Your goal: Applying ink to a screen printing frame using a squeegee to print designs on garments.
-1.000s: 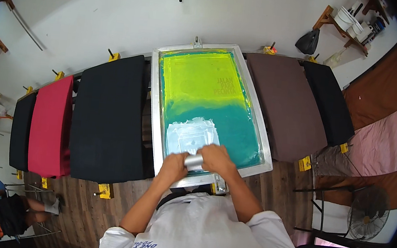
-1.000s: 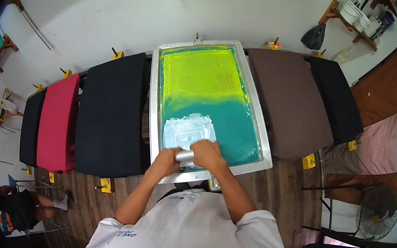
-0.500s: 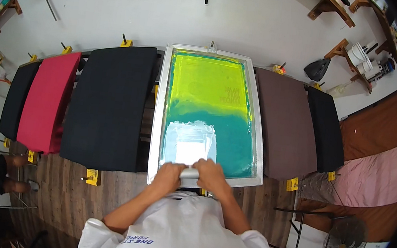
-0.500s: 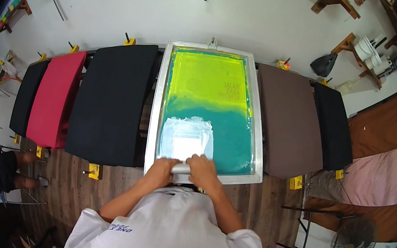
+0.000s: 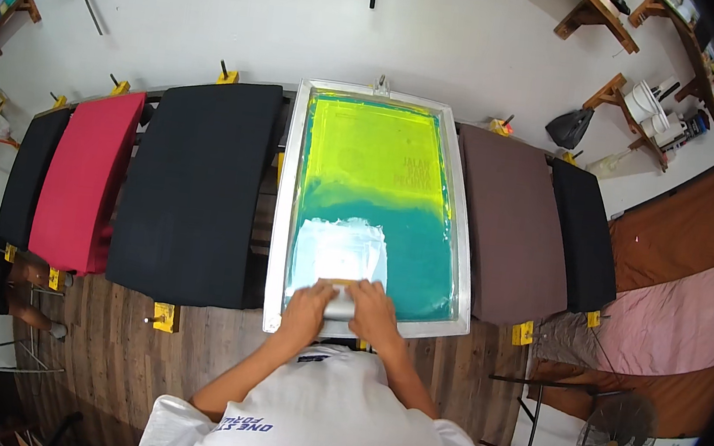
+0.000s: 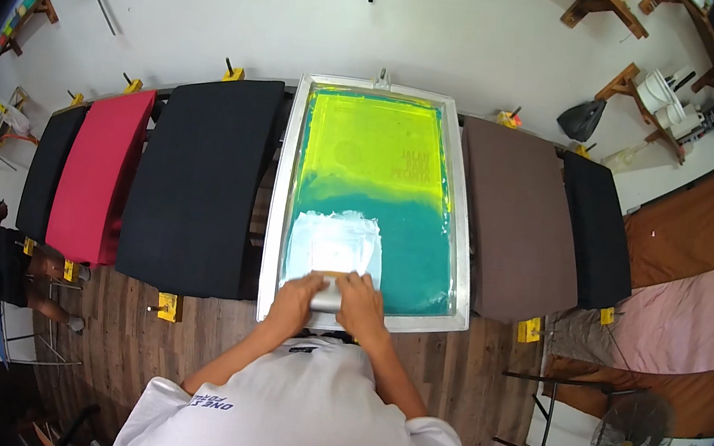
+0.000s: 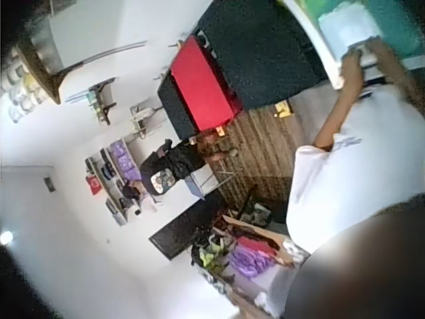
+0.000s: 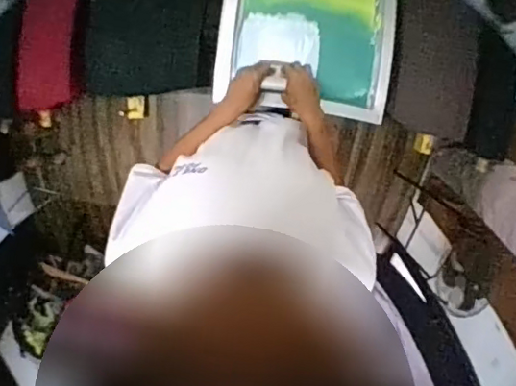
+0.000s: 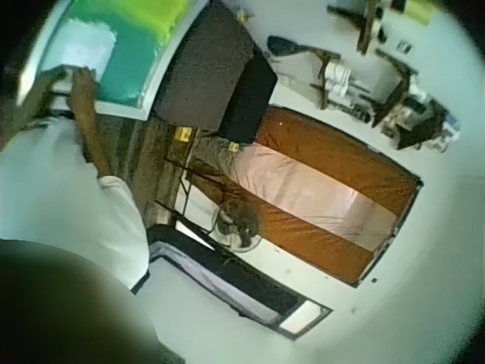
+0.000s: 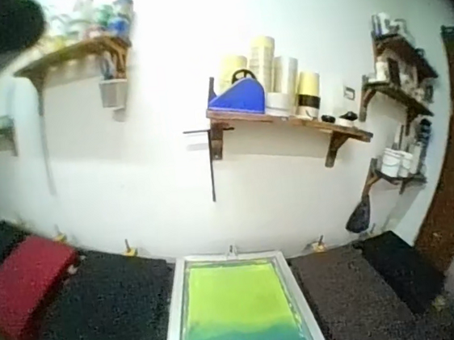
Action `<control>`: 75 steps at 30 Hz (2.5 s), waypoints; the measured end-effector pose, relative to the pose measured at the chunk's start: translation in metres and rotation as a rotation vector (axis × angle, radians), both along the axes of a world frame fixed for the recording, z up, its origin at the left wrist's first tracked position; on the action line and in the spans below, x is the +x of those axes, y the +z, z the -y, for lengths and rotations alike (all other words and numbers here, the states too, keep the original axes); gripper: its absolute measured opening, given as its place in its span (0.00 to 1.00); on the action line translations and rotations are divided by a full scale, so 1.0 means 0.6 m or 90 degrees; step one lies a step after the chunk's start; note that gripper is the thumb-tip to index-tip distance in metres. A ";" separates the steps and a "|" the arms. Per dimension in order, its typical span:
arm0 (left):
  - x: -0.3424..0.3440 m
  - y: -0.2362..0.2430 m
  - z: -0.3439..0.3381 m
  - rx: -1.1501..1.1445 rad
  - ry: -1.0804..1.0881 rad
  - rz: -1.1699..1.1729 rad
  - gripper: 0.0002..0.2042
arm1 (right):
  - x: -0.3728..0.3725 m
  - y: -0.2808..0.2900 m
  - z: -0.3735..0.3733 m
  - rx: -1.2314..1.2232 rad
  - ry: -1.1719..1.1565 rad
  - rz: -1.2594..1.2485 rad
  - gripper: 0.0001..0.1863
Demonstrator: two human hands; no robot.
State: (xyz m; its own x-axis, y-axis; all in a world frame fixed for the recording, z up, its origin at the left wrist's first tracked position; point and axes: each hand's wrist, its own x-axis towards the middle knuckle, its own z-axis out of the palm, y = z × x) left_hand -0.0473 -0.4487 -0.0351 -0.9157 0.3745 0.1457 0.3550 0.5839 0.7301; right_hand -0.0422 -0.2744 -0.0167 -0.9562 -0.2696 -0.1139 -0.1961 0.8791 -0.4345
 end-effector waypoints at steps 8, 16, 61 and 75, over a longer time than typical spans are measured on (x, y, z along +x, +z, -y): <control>-0.082 0.028 0.017 -0.058 -0.100 0.073 0.16 | -0.082 0.042 -0.005 0.080 0.058 0.059 0.18; -0.092 -0.017 0.005 -0.033 -0.012 0.020 0.22 | -0.100 -0.008 -0.004 -0.004 0.032 -0.024 0.21; -0.115 -0.013 0.004 -0.116 -0.032 0.008 0.15 | -0.115 0.001 0.003 0.055 -0.005 0.021 0.18; 0.033 -0.009 0.014 -0.024 -0.045 0.030 0.19 | 0.046 0.010 0.020 0.023 -0.058 0.014 0.23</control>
State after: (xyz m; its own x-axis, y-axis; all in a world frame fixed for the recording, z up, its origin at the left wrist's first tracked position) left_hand -0.0273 -0.4574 -0.0406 -0.8920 0.4434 0.0878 0.3623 0.5854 0.7253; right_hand -0.0149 -0.2864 -0.0107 -0.9737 -0.1773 -0.1432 -0.1056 0.9077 -0.4061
